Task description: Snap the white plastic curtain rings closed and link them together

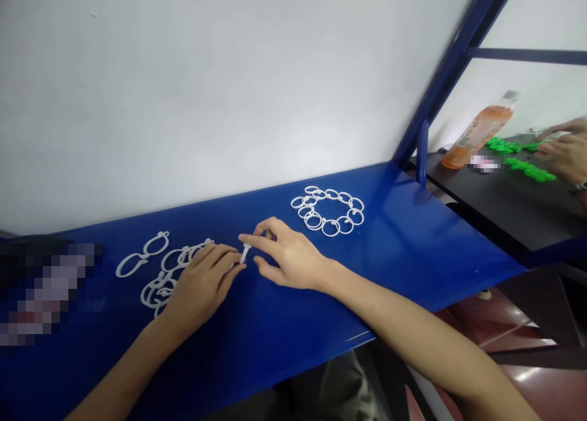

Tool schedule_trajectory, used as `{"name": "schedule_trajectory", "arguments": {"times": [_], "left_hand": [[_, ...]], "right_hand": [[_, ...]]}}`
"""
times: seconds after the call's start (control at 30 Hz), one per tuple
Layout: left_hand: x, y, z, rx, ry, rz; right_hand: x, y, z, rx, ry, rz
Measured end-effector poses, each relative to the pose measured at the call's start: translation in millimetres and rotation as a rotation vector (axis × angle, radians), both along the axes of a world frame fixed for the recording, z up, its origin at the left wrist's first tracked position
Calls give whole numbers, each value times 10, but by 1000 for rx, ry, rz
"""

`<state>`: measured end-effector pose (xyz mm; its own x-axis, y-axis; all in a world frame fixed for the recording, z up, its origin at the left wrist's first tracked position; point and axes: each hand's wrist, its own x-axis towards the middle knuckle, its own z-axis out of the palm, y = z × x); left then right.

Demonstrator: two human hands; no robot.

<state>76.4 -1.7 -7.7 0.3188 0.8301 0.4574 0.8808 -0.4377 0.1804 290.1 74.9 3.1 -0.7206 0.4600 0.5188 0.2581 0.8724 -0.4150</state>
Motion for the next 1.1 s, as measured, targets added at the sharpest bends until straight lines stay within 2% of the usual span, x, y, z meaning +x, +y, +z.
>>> {"name": "schedule_trajectory", "arguments": {"times": [0.17, 0.3, 0.37, 0.5, 0.6, 0.73, 0.97, 1.1], "left_hand": [[-55, 3, 28, 113, 242, 9], [-59, -4, 70, 201, 237, 55], [-91, 10, 76, 190, 194, 121], [-206, 62, 45, 65, 206, 220], [-281, 88, 13, -35, 248, 249], [-332, 92, -5, -119, 241, 244], [-379, 100, -29, -182, 129, 228], [-393, 117, -61, -191, 127, 245]], "right_hand": [[-1, -3, -1, -21, -67, 110], [16, 71, -34, -17, -43, 73], [96, 216, -26, 14, 0, -51], [427, 688, -9, 61, 68, -505], [687, 987, -47, 73, 20, -705], [840, 1129, -149, 50, -51, -773], [838, 1131, -237, 18, -159, -790], [858, 1122, -225, 69, -223, -849]]}}
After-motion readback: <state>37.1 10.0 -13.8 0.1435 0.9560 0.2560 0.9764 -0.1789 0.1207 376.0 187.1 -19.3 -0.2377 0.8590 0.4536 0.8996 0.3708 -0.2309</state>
